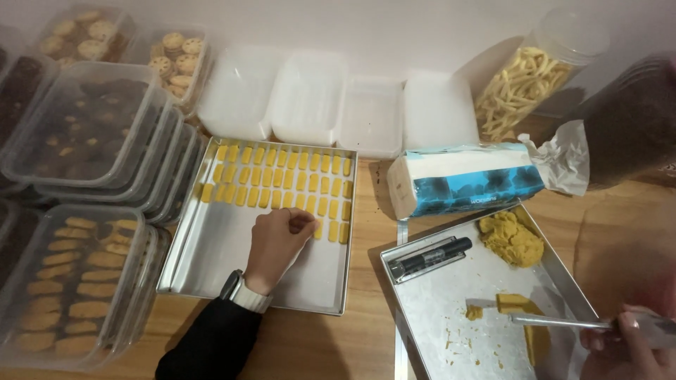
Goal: Shaping yellow dough into small rectangular pieces using a spoon on a metal tray
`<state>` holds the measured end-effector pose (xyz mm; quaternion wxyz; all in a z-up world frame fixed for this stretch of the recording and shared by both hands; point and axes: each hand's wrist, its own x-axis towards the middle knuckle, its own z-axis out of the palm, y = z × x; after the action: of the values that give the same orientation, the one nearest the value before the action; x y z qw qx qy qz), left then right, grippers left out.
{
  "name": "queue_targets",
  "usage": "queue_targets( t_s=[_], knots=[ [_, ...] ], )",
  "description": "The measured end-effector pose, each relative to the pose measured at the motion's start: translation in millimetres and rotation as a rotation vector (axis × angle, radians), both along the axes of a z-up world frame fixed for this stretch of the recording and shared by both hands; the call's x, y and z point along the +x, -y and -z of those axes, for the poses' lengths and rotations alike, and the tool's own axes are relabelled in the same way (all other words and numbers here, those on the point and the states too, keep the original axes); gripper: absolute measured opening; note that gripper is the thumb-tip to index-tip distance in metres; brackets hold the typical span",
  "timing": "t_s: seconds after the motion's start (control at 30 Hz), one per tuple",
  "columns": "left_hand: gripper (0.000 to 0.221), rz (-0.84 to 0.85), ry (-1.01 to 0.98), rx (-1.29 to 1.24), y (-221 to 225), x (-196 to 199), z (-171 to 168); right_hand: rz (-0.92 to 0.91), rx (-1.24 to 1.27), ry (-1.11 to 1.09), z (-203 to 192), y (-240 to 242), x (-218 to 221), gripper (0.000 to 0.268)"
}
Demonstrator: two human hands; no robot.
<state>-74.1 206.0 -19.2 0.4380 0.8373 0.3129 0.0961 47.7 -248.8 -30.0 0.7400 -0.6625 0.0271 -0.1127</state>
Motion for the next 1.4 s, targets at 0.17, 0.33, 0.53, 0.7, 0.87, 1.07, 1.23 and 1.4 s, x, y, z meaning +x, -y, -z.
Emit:
queue_targets(
  t_s=[0.17,0.33,0.53,0.7,0.87,1.07,1.23,1.4],
  knots=[
    [0.020,-0.008,-0.031,-0.039,-1.6,2.0,1.2,0.018,0.044,-0.023,43.8,36.4,17.3,0.008],
    [0.017,0.022,-0.038,0.000,-2.8,2.3,0.8,-0.048,0.032,0.022,43.1,39.5,17.4,0.008],
    [0.021,0.002,-0.072,-0.052,-3.5,4.1,2.9,0.008,0.066,-0.043,39.1,33.2,17.1,0.008],
    [0.021,0.030,-0.044,0.015,-3.9,3.2,10.6,0.026,-0.004,0.025,19.4,13.5,9.4,0.060],
    [0.022,0.032,-0.044,-0.011,-2.4,3.3,10.9,0.039,-0.034,0.052,10.6,5.0,1.4,0.035],
    [0.021,0.048,-0.070,0.044,-5.2,6.0,16.3,0.092,-0.036,0.042,-0.8,-8.9,-0.4,0.040],
    [0.024,0.033,-0.098,-0.001,-2.3,4.7,10.7,0.106,0.028,0.022,22.5,13.0,6.0,0.009],
    [0.021,0.035,-0.080,0.033,-5.9,5.0,21.3,0.164,0.014,0.042,18.5,9.9,4.8,0.007]
  ],
)
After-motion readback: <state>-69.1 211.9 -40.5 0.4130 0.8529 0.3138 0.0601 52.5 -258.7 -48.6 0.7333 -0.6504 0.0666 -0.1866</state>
